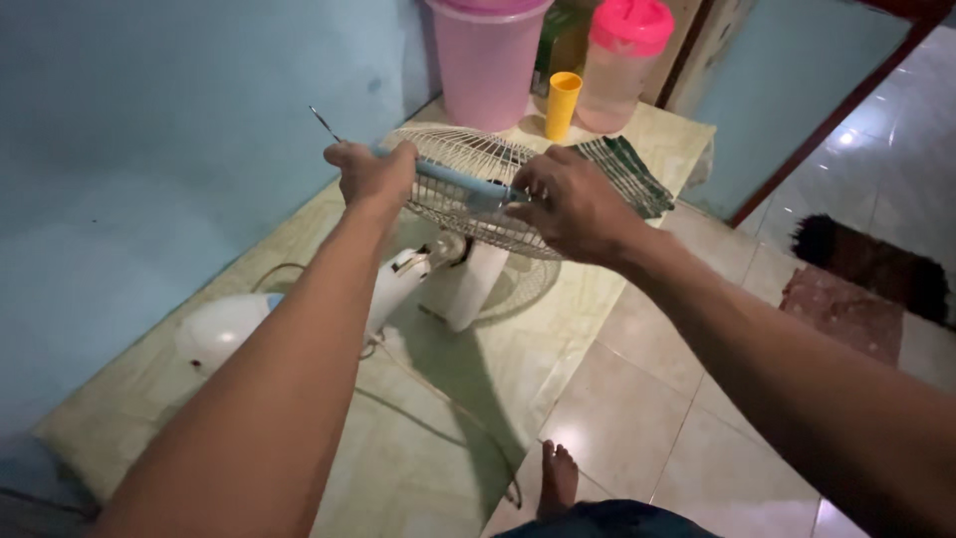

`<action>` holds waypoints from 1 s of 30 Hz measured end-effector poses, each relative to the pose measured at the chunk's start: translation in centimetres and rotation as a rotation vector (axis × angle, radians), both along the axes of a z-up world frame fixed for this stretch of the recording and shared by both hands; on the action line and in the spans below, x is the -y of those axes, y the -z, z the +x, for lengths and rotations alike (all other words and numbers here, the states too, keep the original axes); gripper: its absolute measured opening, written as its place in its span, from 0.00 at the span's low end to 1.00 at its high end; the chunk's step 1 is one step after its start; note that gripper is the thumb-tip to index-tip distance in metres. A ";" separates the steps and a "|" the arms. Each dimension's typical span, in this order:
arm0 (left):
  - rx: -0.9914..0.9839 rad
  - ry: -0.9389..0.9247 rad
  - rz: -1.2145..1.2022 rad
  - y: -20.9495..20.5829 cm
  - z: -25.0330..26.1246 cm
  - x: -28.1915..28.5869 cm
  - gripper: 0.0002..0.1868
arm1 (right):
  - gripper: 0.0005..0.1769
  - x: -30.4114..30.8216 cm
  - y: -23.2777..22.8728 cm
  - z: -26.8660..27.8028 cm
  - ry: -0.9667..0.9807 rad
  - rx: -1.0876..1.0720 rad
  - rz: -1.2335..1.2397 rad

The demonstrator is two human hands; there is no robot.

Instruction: The person disassembles a small table fan by removing the front grille and a blue plastic ring using a screwdriver. They then move to the kitchen sink, rinse the screwdriver in a red cup, and return to place the fan grille on the counter.

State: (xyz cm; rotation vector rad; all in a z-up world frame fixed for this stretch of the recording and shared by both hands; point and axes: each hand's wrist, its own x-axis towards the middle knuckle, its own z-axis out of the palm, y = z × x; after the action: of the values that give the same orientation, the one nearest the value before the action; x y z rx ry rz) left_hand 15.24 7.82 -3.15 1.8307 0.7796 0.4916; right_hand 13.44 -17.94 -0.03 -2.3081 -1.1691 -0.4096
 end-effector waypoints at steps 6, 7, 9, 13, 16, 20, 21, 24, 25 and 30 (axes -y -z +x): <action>0.191 -0.009 -0.066 2.3 -0.2 1.2 0.36 | 0.16 0.4 0.0 3.0 -0.130 -0.043 0.019; 0.239 0.025 -0.079 2.5 -0.3 1.2 0.37 | 0.16 0.1 -0.4 3.8 -0.141 -0.048 0.021; 0.314 0.080 -0.114 4.1 -1.7 1.1 0.38 | 0.16 -0.5 -0.2 4.5 -0.174 -0.081 0.017; 0.284 0.129 -0.019 5.6 -2.4 1.7 0.48 | 0.19 -2.1 -0.7 5.6 -0.201 -0.086 0.043; 0.087 0.177 0.190 5.7 -2.3 1.8 0.56 | 0.18 -3.0 -1.5 6.0 -0.197 -0.103 0.015; -0.033 0.329 0.215 6.1 -3.7 2.3 0.66 | 0.18 -4.2 -2.3 6.0 -0.194 -0.144 -0.025; -0.039 0.372 0.173 6.0 -4.0 2.6 0.69 | 0.18 -4.5 -2.4 6.2 -0.187 -0.155 -0.042; -0.223 0.247 0.175 5.2 -4.6 2.9 0.65 | 0.17 -4.6 -1.9 7.2 -0.183 -0.120 -0.032; -0.144 0.193 0.156 5.2 -5.1 3.2 0.65 | 0.16 -4.9 -1.9 8.3 -0.155 -0.060 0.004; 0.029 0.030 0.107 6.6 -6.5 5.1 0.58 | 0.17 -3.6 -5.8 17.7 -0.002 -0.020 0.035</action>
State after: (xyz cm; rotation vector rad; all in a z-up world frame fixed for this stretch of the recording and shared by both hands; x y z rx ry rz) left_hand 8.77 2.72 -9.74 1.9271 0.7172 0.5486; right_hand 31.09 -14.33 5.77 -2.2759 -1.1455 -0.4019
